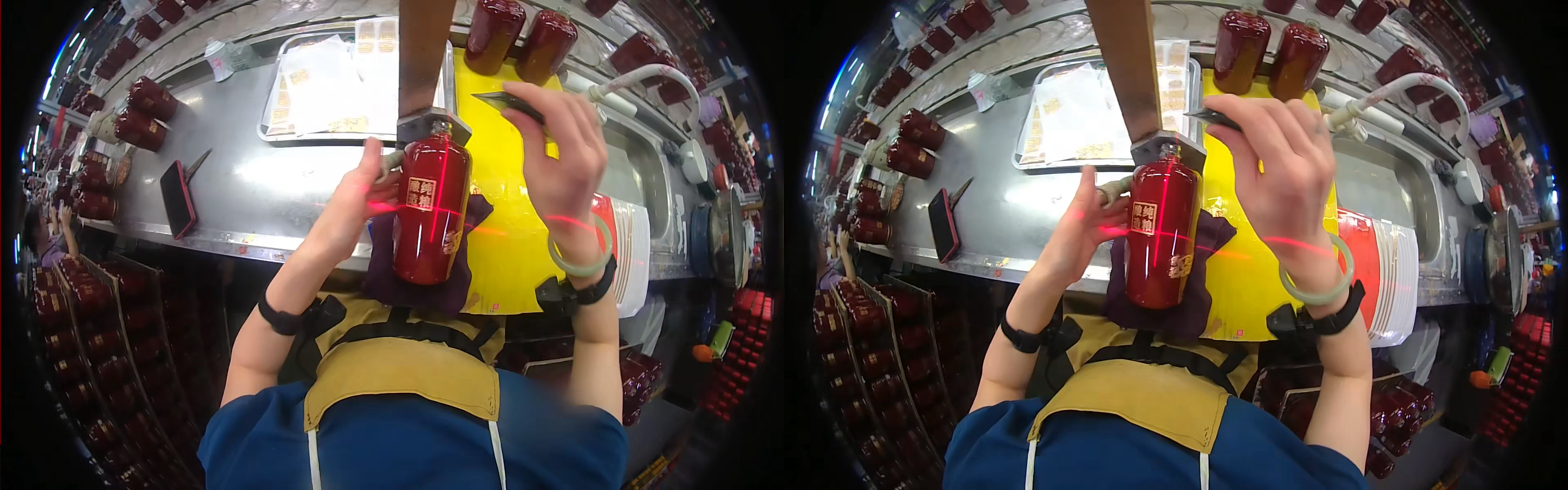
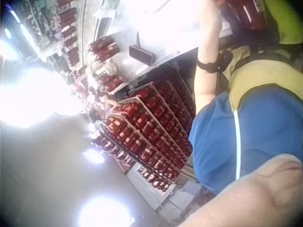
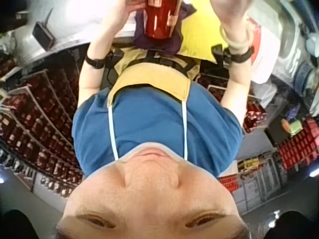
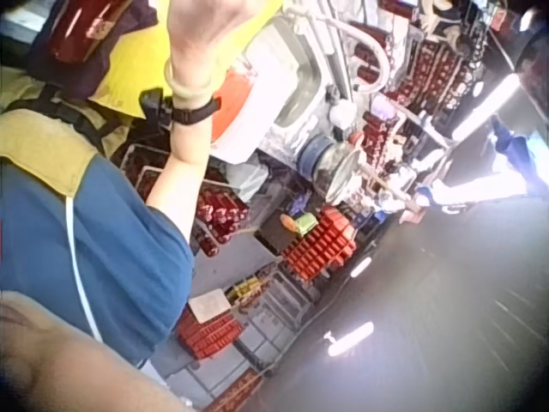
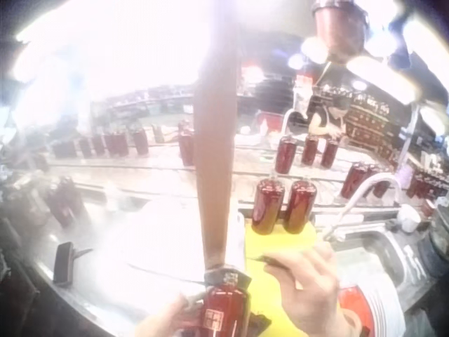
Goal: Applying labels and decorative seals to glass liquor bottles by hand.
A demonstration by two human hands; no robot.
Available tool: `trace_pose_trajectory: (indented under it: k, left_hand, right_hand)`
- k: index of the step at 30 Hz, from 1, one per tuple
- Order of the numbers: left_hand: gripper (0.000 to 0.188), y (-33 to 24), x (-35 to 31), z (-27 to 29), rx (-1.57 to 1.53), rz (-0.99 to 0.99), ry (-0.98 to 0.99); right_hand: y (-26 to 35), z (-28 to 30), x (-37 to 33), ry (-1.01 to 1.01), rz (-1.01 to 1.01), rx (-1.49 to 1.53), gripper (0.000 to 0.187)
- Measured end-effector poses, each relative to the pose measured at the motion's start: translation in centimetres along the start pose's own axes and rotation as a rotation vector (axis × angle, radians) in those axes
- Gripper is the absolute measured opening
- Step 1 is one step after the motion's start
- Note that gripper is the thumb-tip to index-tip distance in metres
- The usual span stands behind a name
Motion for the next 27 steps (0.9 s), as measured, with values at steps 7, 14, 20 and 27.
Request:
trace_pose_trajectory:
  k: [7,14,20,27]
  left_hand:
    - [0.053,1.1,2.9,-1.6,-0.198,0.022,0.131]
    - [0.06,1.8,-0.2,-1.1,-0.305,0.143,0.161]
    - [0.046,-7.6,-11.7,13.9,0.014,-0.459,-0.46]
    - [0.05,-16.2,-23.3,40.0,0.508,-0.797,-1.445]
  right_hand:
    - [3.1,1.3,0.0,-0.005,-0.117,0.208,0.029]
    - [1.7,3.1,-4.1,-0.045,-0.311,0.253,0.027]
    - [-0.4,3.3,-7.5,0.016,-0.578,0.183,0.022]
    - [-1.3,3.1,-10.6,0.082,-0.751,0.133,0.022]
Point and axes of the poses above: each hand's wrist, its own x-axis towards the middle knuckle, its own z-axis out of the back of the hand, y = z × x, the point moved 6 cm from there along x, towards the middle knuckle, and after that the axes turned 8 degrees about y, right-handed, at the moved point
